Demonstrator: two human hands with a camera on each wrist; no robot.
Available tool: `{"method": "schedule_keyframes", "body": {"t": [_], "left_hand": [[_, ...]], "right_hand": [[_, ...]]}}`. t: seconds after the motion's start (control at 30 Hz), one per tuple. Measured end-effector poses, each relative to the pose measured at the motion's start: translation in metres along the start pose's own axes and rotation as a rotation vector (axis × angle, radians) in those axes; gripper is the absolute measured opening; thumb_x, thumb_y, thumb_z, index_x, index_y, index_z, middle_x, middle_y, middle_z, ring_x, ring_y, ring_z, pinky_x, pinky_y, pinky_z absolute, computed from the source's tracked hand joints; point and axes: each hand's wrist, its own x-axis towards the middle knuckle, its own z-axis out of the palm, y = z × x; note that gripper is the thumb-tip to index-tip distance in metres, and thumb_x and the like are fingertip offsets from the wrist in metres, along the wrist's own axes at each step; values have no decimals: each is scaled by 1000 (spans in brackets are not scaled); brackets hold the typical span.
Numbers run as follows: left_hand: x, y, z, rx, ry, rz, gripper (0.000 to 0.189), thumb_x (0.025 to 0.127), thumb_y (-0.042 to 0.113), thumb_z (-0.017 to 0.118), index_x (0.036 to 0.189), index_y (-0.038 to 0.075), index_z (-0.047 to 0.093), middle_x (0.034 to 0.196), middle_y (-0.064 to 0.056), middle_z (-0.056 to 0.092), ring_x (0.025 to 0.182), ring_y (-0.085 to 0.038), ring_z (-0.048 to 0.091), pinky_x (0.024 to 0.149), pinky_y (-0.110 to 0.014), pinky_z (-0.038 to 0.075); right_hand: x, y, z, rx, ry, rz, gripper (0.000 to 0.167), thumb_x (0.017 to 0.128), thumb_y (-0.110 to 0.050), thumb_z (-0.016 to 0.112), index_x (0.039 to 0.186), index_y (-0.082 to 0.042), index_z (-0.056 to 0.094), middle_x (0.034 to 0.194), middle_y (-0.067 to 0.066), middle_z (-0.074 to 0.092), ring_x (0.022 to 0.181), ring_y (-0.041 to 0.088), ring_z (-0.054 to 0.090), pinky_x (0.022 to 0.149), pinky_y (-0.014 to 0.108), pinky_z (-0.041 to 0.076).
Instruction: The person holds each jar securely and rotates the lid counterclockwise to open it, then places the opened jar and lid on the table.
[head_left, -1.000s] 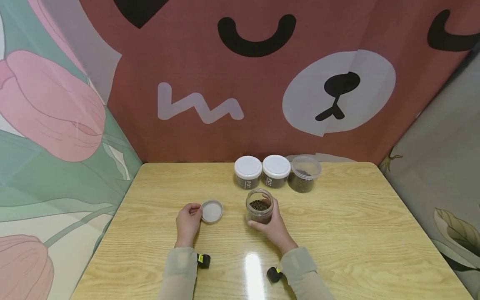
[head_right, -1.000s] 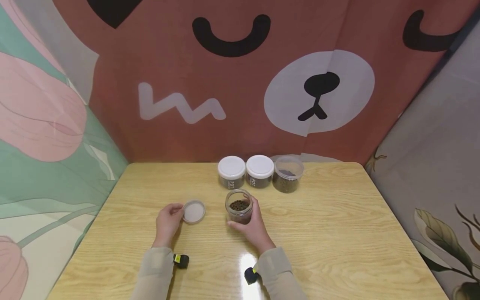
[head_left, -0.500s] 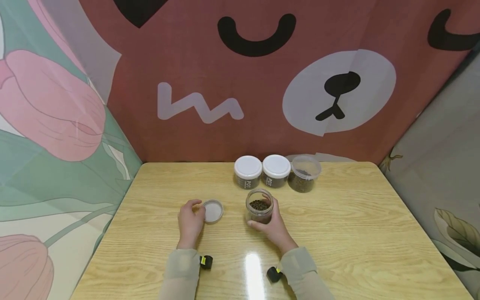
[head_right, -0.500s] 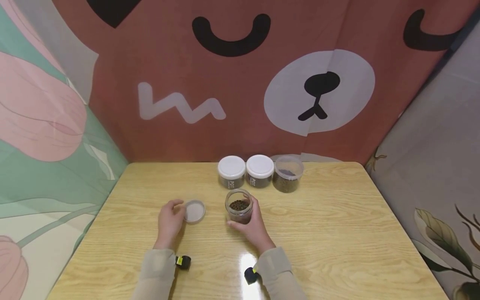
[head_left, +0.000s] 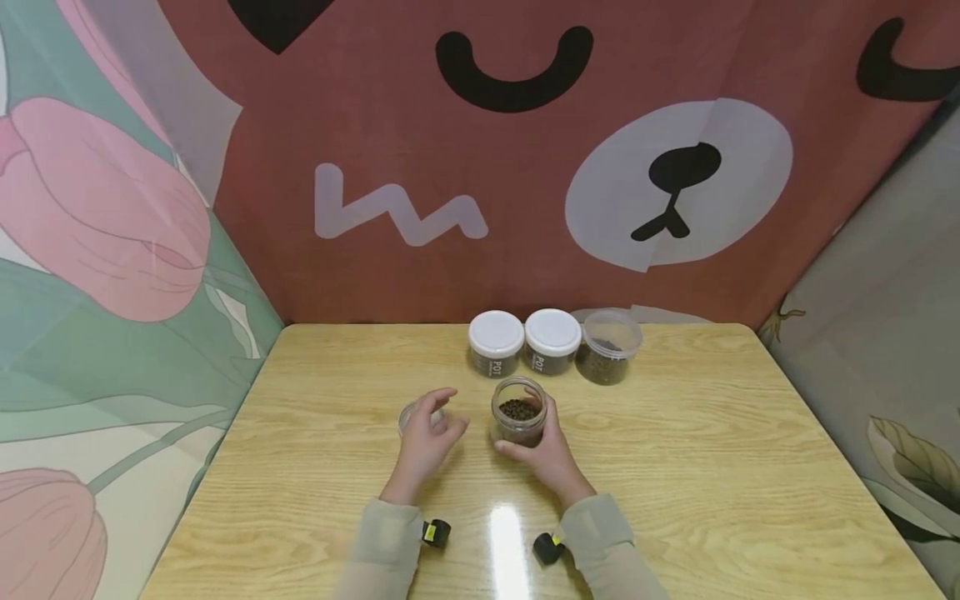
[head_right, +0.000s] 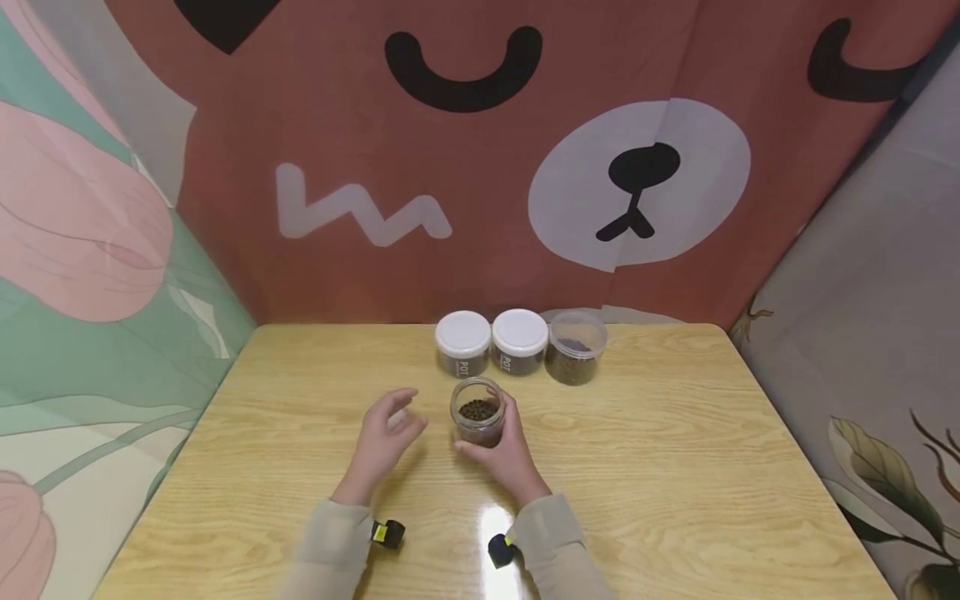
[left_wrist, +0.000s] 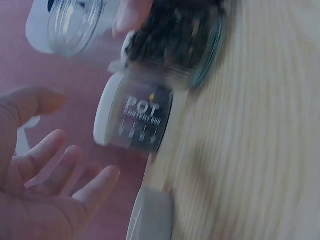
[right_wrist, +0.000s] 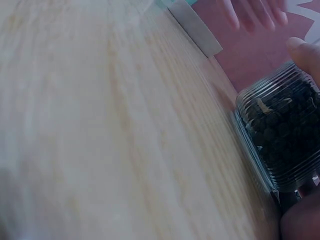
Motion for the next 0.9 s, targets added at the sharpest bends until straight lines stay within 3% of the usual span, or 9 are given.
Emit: {"method": "schedule_keyframes", "body": {"t": [0.23,0.37,0.57,0.9], "left_hand": [[-1,6,20,-36,-167,59,64,89,11,78,145,2,48,147,-20,46,138,-40,42,107,-50,45],[-2,10,30,-11,-211,90,72,87,14,81,148,3,45,149,-20,43,139,-40,42,107,-50,45],[-2,11,43,55,-188,113,82,82,17,85,151,5,41,150,-19,44,136,-37,46,107,-53,45],[-7,13,63,105,-78,131,94,76,25,90,151,3,37,146,-22,44,132,-36,48,105,-51,47]], "right_hand": [[-6,-13,-1,1,-2,-35,97,77,-8,88,153,-10,28,152,22,41,141,39,38,119,59,22],[-5,-12,-2,13,5,-66,94,77,-1,85,153,-8,30,151,25,41,141,41,37,119,57,22],[-4,-8,-2,17,5,-84,92,76,3,81,152,-5,30,150,28,41,141,44,36,118,61,21],[12,30,1,47,34,-132,95,75,4,85,152,-14,31,150,22,42,139,36,40,118,52,27]]}}
